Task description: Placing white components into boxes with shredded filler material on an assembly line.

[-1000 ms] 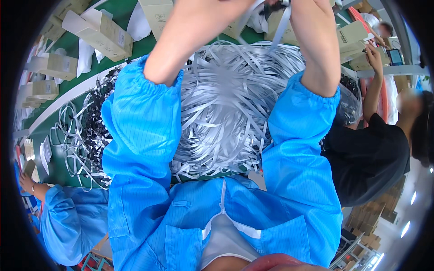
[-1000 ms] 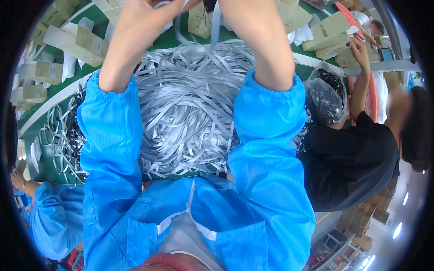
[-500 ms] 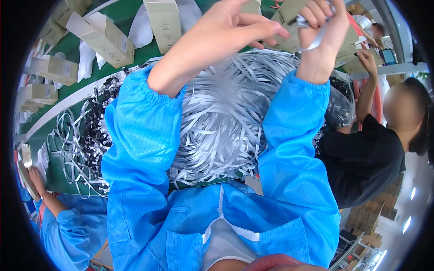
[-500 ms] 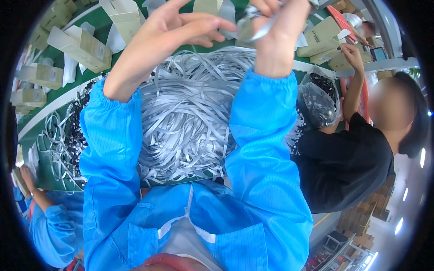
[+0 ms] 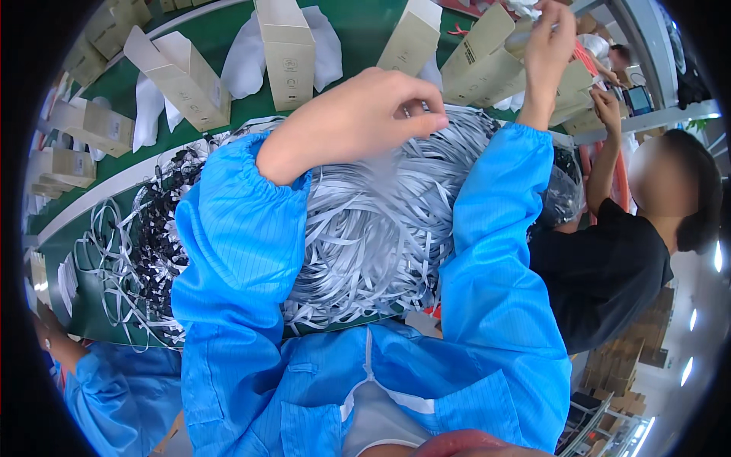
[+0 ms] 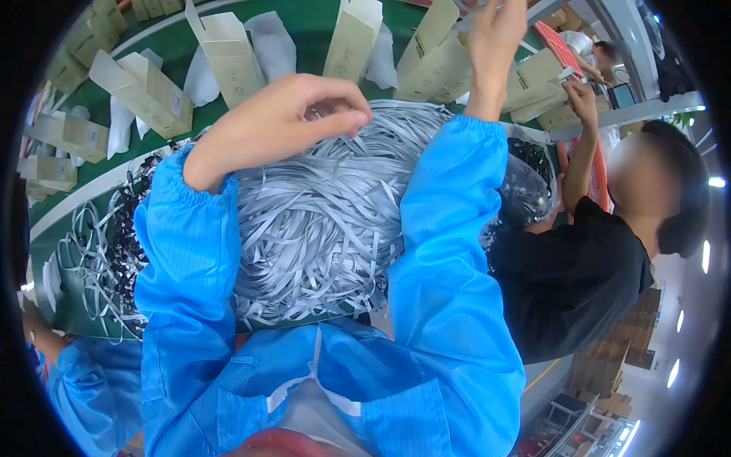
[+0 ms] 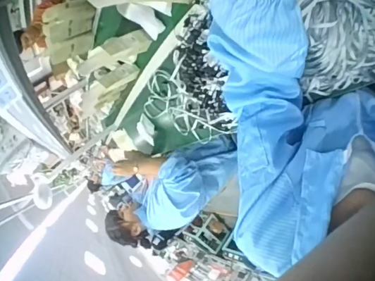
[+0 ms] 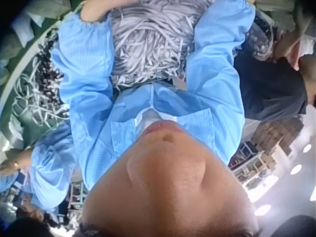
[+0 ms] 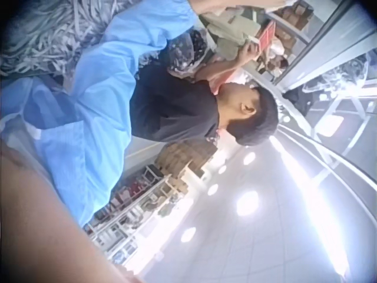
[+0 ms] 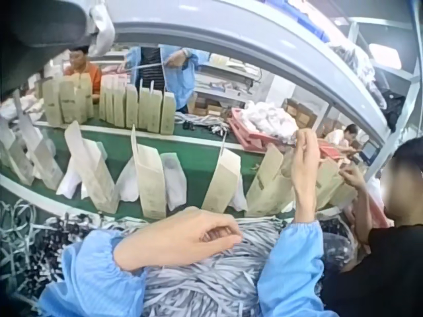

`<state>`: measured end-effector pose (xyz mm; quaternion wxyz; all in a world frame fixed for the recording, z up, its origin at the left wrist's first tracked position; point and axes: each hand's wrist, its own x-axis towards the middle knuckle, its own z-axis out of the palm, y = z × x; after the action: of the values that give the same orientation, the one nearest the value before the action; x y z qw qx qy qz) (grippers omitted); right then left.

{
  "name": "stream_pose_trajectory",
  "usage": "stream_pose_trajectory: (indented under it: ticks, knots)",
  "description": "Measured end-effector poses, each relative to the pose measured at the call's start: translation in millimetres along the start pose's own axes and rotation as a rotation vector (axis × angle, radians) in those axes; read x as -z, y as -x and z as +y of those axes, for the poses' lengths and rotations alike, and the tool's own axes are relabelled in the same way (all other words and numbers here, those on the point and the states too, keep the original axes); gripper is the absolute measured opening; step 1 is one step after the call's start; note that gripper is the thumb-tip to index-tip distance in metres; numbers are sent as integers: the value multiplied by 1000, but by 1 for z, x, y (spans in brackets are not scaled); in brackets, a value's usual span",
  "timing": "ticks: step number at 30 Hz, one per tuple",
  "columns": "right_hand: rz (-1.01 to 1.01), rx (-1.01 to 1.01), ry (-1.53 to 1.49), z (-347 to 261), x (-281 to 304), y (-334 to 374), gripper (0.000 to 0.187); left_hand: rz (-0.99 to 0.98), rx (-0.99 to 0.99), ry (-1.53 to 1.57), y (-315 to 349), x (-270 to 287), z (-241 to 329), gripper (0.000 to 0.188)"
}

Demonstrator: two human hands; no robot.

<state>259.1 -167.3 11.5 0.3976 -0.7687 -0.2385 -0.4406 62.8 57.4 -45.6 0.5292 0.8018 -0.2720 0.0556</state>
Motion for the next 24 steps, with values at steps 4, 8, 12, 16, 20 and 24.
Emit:
stream_pose_trajectory:
  ticks: [4, 8, 12, 16, 20, 24]
  knots:
    - [-8, 359, 81, 66, -19, 4, 34, -98, 74, -64, -1, 7, 7, 31]
    - [-168, -114, 76, 53, -12, 15, 48, -116, 156, -73, 4, 15, 8, 31]
    - [-183, -192, -66, 61, -4, 13, 60, -109, 170, -79, 4, 16, 7, 31]
    - [-206, -310, -197, 68, -2, 16, 67, -104, 156, -87, 4, 11, 3, 31]
    - [-147, -383, -409, 71, 15, 8, 66, -96, 161, -115, 2, 9, 1, 26]
    - [-275, -149, -244, 44, 51, 1, 55, -36, 79, -348, 2, 2, -31, 21]
